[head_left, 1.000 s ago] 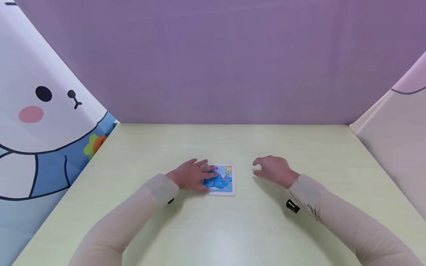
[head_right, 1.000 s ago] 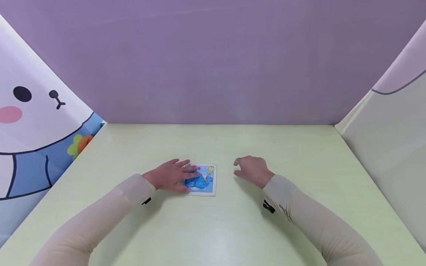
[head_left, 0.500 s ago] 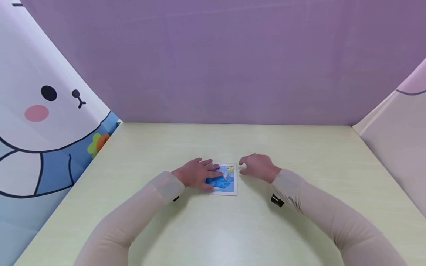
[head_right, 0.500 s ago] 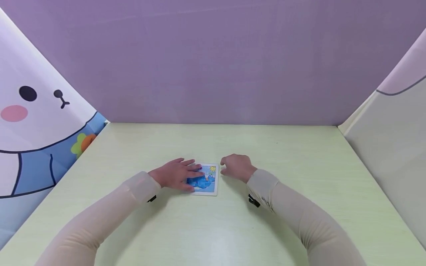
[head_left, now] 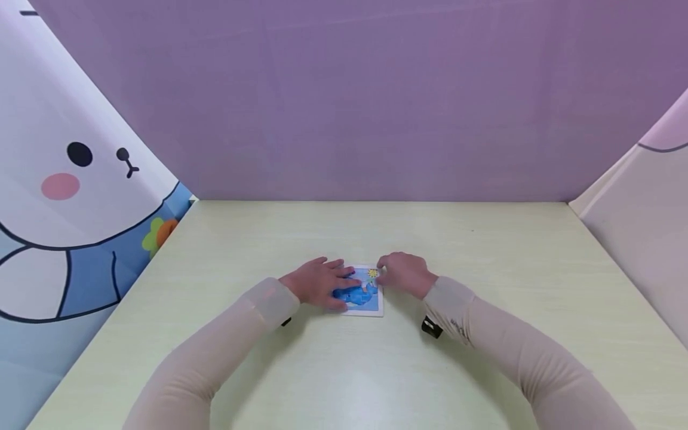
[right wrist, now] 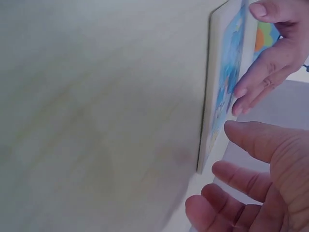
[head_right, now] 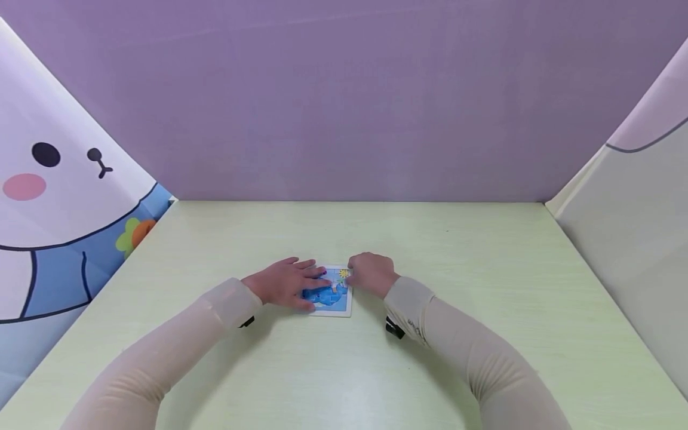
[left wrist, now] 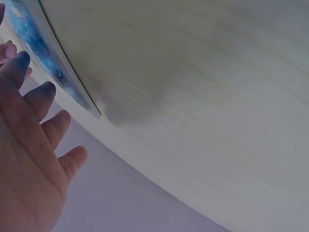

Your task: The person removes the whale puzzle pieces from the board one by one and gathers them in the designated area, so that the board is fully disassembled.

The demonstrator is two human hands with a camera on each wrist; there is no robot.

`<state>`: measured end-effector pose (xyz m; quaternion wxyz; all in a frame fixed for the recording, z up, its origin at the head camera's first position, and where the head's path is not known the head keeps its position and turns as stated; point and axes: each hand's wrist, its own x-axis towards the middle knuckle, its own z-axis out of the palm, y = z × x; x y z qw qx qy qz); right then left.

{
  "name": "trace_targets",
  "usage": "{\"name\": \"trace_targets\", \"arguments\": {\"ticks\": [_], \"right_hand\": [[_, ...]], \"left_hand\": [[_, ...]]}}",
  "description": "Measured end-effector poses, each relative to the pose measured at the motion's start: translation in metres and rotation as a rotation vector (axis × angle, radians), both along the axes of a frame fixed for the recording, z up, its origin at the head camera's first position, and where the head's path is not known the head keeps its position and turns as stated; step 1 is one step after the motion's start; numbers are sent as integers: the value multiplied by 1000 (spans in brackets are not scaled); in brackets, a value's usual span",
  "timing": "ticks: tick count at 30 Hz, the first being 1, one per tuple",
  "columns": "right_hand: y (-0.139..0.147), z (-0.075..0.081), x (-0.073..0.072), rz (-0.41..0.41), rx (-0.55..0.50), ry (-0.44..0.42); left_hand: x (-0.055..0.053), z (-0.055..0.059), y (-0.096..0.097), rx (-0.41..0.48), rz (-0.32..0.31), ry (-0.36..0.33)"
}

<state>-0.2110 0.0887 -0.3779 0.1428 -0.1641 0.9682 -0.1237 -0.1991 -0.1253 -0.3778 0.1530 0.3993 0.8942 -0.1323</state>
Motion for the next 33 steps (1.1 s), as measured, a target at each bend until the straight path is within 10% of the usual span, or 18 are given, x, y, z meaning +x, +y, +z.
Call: {"name": "trace_targets", "arguments": {"ticks": [33], "right_hand": [[-19, -2, -2, -69, -8, -101]], "left_hand": [[-2, -6, 1, 17, 66, -83]]}}
